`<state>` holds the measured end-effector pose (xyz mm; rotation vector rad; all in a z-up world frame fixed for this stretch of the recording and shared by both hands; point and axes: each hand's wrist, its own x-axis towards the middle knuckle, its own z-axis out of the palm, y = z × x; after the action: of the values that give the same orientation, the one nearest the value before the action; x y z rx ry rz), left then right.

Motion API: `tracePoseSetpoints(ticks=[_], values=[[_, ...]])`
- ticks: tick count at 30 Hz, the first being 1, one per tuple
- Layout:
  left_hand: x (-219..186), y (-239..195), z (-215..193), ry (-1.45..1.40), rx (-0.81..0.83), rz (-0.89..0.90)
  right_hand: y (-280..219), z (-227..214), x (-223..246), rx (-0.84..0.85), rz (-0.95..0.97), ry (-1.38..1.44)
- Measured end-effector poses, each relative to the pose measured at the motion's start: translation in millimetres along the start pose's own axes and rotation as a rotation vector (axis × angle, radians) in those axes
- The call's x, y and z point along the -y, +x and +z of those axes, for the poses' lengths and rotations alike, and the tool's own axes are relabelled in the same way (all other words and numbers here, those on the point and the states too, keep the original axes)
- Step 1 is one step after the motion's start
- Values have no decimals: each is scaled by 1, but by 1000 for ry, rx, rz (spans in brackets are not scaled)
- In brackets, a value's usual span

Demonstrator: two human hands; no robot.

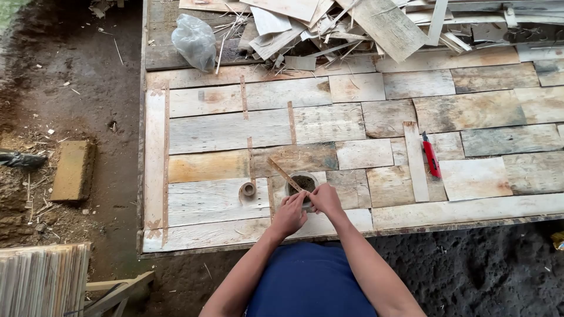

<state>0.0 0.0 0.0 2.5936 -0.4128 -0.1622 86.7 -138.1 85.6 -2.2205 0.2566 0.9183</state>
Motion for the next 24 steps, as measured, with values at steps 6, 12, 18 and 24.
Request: tracePoseSetpoints(ticks=[6, 12, 18, 24], values=[[-2, 1, -2, 16, 5, -5, 11, 5, -6, -40, 10, -61], [3, 1, 8, 21, 0, -13, 14, 8, -7, -41, 3, -32], [-17, -2, -23, 34, 16, 34, 18, 11, -11, -53, -9, -39], [-17, 3, -18, 41, 108, 28, 20, 10, -12, -56, -1, -49]])
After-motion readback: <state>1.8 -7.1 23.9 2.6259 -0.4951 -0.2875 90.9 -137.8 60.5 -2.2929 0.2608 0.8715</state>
